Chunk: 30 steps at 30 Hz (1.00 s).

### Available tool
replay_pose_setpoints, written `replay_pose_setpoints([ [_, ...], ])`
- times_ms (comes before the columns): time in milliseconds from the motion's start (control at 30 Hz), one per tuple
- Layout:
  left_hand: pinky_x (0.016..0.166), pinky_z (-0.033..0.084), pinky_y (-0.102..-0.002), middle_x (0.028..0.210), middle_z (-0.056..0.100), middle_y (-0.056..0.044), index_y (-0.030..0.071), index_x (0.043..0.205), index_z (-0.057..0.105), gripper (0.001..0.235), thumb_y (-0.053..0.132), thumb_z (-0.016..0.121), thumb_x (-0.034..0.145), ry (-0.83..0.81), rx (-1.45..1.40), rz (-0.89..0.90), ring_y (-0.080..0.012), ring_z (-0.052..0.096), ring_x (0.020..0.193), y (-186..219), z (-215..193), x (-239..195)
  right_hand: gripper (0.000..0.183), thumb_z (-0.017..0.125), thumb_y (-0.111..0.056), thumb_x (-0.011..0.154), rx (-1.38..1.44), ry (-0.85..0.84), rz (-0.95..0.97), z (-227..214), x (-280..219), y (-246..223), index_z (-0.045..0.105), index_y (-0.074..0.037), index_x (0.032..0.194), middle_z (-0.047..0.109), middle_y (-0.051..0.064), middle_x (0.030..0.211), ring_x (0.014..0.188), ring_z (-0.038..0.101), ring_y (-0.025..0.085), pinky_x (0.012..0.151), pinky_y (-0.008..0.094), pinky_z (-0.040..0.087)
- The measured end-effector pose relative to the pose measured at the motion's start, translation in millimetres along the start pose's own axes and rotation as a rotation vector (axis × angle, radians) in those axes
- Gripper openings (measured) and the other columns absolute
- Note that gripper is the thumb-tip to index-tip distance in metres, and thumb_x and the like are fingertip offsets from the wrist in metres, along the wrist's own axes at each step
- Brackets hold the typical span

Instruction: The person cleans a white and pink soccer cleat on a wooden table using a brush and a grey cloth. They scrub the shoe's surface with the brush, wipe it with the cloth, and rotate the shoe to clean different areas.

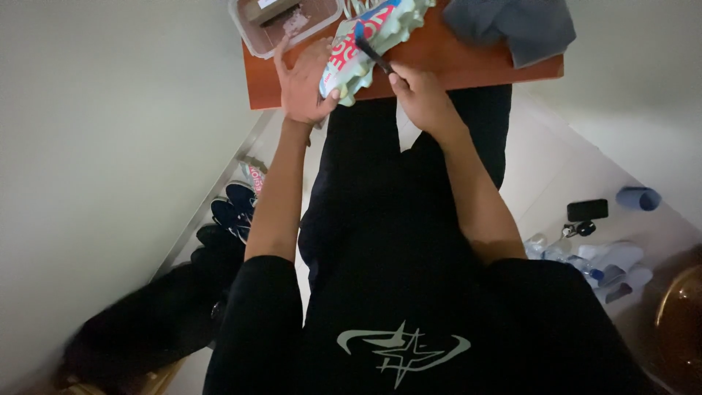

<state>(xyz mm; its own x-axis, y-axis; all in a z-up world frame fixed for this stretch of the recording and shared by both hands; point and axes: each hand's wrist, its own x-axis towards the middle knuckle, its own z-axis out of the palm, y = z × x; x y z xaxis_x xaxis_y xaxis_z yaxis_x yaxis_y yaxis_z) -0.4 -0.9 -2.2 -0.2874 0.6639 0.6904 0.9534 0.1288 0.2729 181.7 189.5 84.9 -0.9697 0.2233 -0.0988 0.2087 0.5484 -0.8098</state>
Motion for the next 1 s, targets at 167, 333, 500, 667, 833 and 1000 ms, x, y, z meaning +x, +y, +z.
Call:
replay_pose_setpoints([
  [167,0.12,0.006,-0.054,0.125,0.077,-0.014,0.008,0.13,0.063,0.08,0.07,0.018,0.105,-0.013,0.019,-0.017,-0.0314,0.071,0.123,7.1,-6.7,4.4,0.028,0.039,-0.03,0.115,-0.077,0.06,-0.078,-2.8,7.0,9.5,0.055,-0.009,0.104,0.045,0.003,0.075,0.065,0.042,0.017,0.061,0.039,0.029],
  [333,0.12,0.007,-0.053,0.121,0.078,-0.014,0.008,0.128,0.062,0.075,0.068,0.022,0.106,-0.005,0.015,-0.001,-0.0313,0.072,0.122,6.3,-6.9,5.0,0.036,0.041,-0.029,0.114,-0.102,0.03,-0.009,-5.3,14.8,-9.1,0.056,-0.006,0.137,0.05,0.003,0.077,0.064,0.047,0.017,0.058,0.037,0.035],
  [500,0.121,0.006,-0.053,0.124,0.077,-0.014,0.008,0.127,0.061,0.069,0.065,0.028,0.106,0.043,-0.017,0.03,-0.0309,0.072,0.123,3.3,-3.9,3.0,0.022,0.052,-0.022,0.111,-0.34,0.039,-0.081,-10.8,31.3,-32.5,0.048,-0.005,0.125,0.064,0.016,0.096,0.07,0.06,0.027,0.052,0.04,0.041],
  [667,0.121,0.007,-0.056,0.126,0.077,-0.015,0.007,0.131,0.064,0.073,0.065,0.028,0.106,0.059,0.062,0.049,-0.0296,0.072,0.122,-4.2,0.6,-3.3,0.019,0.058,-0.009,0.107,-0.535,0.078,-0.284,-9.0,73.8,-38.4,0.063,0.002,0.122,0.065,0.02,0.114,0.094,0.063,0.033,0.07,0.043,0.05],
  [833,0.12,0.014,-0.057,0.124,0.078,-0.015,0.004,0.127,0.069,0.076,0.066,0.03,0.106,0.098,0.069,0.019,-0.0291,0.073,0.121,3.5,-8.7,0.0,0.007,0.073,-0.011,0.099,-0.957,0.124,-0.467,5.8,131.0,-26.2,0.078,-0.006,0.096,0.075,0.011,0.099,0.086,0.069,0.028,0.064,0.038,0.051],
  [1000,0.12,0.013,-0.056,0.123,0.077,-0.015,0.004,0.128,0.068,0.079,0.067,0.025,0.105,0.051,0.055,-0.034,-0.0288,0.072,0.121,9.5,-14.9,4.2,0.021,0.077,-0.013,0.078,-1.158,0.143,-0.661,25.0,179.4,2.5,0.083,-0.022,0.095,0.075,0.001,0.093,0.091,0.07,0.026,0.068,0.04,0.049],
])
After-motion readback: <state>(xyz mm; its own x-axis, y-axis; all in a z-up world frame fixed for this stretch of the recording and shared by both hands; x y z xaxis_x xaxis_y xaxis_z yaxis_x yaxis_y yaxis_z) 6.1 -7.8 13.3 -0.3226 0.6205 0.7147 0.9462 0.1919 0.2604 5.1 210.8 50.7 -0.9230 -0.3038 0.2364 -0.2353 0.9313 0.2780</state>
